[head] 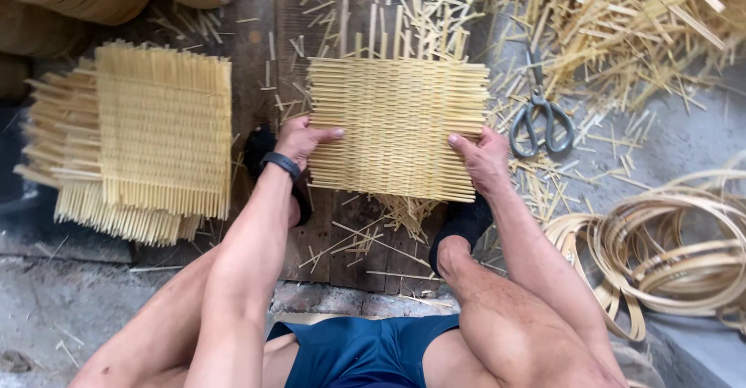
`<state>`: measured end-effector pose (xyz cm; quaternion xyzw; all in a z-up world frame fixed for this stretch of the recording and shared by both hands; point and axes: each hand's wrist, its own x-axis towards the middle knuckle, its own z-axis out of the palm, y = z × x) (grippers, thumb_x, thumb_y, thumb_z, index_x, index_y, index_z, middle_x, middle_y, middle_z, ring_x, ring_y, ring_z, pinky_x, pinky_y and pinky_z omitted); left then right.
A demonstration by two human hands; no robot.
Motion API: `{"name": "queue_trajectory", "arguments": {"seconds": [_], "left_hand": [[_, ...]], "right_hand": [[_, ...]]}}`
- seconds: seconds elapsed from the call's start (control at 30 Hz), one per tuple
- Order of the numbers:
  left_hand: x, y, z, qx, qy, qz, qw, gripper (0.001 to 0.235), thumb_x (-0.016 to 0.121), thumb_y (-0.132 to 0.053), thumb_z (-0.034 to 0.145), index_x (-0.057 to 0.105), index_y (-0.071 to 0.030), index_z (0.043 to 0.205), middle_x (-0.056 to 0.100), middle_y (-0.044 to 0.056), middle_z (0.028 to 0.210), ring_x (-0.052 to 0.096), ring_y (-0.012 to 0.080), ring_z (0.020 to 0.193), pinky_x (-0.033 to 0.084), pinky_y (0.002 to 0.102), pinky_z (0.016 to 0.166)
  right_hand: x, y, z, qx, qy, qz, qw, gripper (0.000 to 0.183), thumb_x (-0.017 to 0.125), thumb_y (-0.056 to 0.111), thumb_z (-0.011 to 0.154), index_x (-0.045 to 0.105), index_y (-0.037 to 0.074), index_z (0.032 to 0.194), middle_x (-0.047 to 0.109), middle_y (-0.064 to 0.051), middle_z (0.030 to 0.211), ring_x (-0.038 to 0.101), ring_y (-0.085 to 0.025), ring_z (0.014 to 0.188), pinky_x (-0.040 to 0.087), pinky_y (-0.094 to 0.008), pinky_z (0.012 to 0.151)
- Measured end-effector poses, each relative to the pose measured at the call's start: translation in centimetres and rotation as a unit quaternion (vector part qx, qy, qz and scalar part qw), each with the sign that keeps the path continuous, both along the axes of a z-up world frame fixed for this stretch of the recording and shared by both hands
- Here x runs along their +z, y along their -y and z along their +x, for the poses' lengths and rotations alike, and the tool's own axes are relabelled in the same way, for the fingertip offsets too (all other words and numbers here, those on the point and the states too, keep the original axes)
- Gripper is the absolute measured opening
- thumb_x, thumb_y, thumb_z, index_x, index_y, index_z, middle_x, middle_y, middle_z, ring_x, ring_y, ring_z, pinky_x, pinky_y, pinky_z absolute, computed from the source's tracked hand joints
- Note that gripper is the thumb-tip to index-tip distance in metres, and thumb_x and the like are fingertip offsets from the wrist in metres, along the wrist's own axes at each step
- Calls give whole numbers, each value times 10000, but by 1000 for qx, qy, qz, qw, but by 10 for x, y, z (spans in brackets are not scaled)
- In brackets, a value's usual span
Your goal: The person repeatedly places a bamboo mat over a circular mold, trims the excess bamboo strips around the rim using shears, removes the mold, and stacks the finished basket. The process is repeated multiple times.
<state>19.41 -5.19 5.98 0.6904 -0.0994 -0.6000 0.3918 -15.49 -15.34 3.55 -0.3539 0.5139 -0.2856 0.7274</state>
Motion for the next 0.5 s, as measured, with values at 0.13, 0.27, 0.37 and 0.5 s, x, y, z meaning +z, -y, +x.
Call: {"name": "queue_trajectory", "arguments": {"seconds": [0.13, 0.27, 0.37, 0.5], "left_hand": [[-4, -3, 0, -12, 6, -29, 999, 382, 852, -22, 774, 699, 31, 1120, 777, 147, 1091, 761, 205, 935, 631, 336, 862], [1, -2, -1, 17, -37, -8, 999, 399, 806, 0, 785, 681, 7, 1163, 753, 124, 1098, 745, 220, 943, 615, 367, 853], [-7, -4, 2, -12, -5, -11, 1000, 487, 827, -23, 787, 647, 19, 1237, 744, 115, 1147, 739, 216, 990, 605, 351, 893], [-25, -21, 20, -52, 144, -65, 986, 693, 888, -85, 805, 542, 49, 1390, 703, 141, 1245, 700, 210, 1071, 579, 334, 931]], "right_hand": [[-2, 0, 2, 44, -105, -40, 993, 318, 780, 98, 866, 716, -7, 1159, 776, -87, 1068, 738, -141, 903, 617, -299, 837], [4, 0, -2, 43, -144, -90, 985, 396, 823, 200, 850, 676, 7, 1164, 757, -83, 1041, 716, -137, 907, 597, -303, 826], [11, -9, -36, -26, -212, -136, 967, 463, 834, 215, 853, 622, 37, 1224, 689, -86, 1043, 662, -136, 908, 575, -297, 814], [39, -22, -142, -156, -360, -365, 844, 397, 774, 60, 903, 625, 55, 1271, 669, -76, 1133, 653, -177, 1015, 553, -324, 918]]}}
